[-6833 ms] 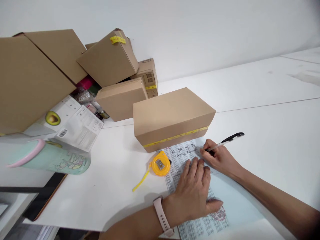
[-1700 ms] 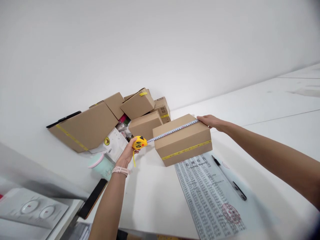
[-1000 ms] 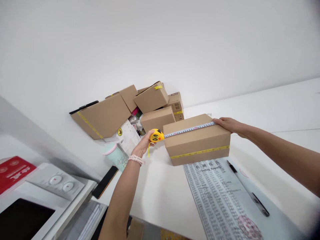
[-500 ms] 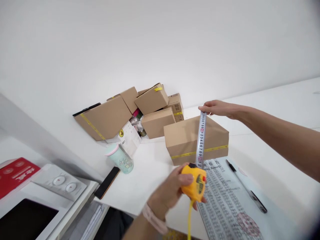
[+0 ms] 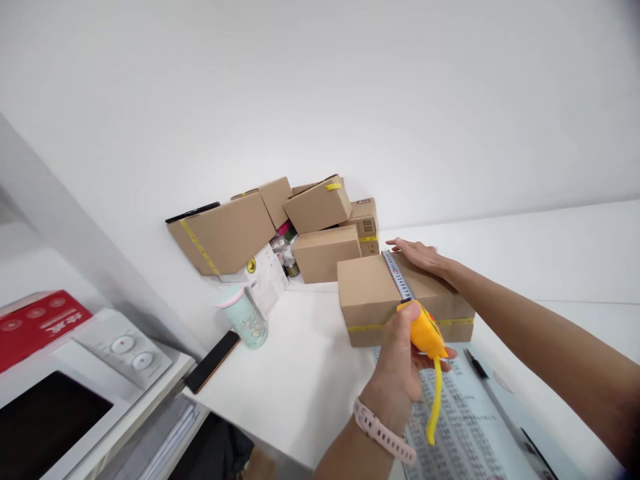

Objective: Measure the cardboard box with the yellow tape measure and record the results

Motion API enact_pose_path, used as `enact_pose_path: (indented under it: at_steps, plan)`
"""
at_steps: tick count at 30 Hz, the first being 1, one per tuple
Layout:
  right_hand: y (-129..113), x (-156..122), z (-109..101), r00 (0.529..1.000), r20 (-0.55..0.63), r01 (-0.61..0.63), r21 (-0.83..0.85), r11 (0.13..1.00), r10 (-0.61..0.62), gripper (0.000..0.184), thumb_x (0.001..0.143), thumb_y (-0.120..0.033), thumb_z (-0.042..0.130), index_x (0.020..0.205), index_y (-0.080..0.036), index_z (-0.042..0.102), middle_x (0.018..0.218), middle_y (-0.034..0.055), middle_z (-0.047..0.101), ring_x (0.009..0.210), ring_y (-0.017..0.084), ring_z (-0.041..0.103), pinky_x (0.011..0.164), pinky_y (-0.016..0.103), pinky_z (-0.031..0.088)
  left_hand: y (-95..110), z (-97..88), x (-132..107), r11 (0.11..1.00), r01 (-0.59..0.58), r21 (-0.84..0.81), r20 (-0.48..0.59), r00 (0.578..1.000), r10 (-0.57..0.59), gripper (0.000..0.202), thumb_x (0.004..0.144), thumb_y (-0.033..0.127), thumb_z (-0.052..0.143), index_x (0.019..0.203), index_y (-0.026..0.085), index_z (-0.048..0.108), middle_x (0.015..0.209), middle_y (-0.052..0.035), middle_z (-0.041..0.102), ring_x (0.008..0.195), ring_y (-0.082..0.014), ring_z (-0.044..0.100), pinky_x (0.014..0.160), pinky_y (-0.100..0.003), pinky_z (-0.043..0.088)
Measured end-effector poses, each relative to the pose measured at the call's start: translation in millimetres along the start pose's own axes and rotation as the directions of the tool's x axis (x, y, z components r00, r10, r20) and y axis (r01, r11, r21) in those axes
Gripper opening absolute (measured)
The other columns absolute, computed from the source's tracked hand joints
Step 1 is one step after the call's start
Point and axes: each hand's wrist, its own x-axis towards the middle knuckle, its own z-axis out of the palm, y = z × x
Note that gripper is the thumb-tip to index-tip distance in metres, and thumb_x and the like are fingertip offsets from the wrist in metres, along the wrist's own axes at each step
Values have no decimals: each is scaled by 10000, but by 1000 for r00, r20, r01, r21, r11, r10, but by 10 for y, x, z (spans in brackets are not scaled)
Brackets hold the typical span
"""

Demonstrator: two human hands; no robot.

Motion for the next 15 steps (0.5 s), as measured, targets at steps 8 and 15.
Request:
enact_pose_path:
  at_steps: [8, 15]
  plan:
    - [105, 112, 162, 998, 67, 29, -149, 988, -20, 659, 977, -535, 112, 1246, -368, 690, 1287, 79, 681, 1217, 381, 536, 1027, 644, 328, -164, 67, -75, 999, -21, -28, 1, 1000, 21, 668, 591, 611, 729, 1053, 164, 550, 910, -47, 581, 544, -160, 646, 403, -227, 424]
    - [151, 117, 212, 998, 29, 56, -179, 982, -51, 671, 975, -550, 118, 1218, -364, 716, 1265, 88, 682, 1194, 385, 536, 1009, 646, 328, -206, 132, -144, 998, -58, -18, 0, 998, 58, 639, 599, 625, 724, 1008, 164, 554, 927, -44, 558, 571, -143, 624, 380, -217, 441]
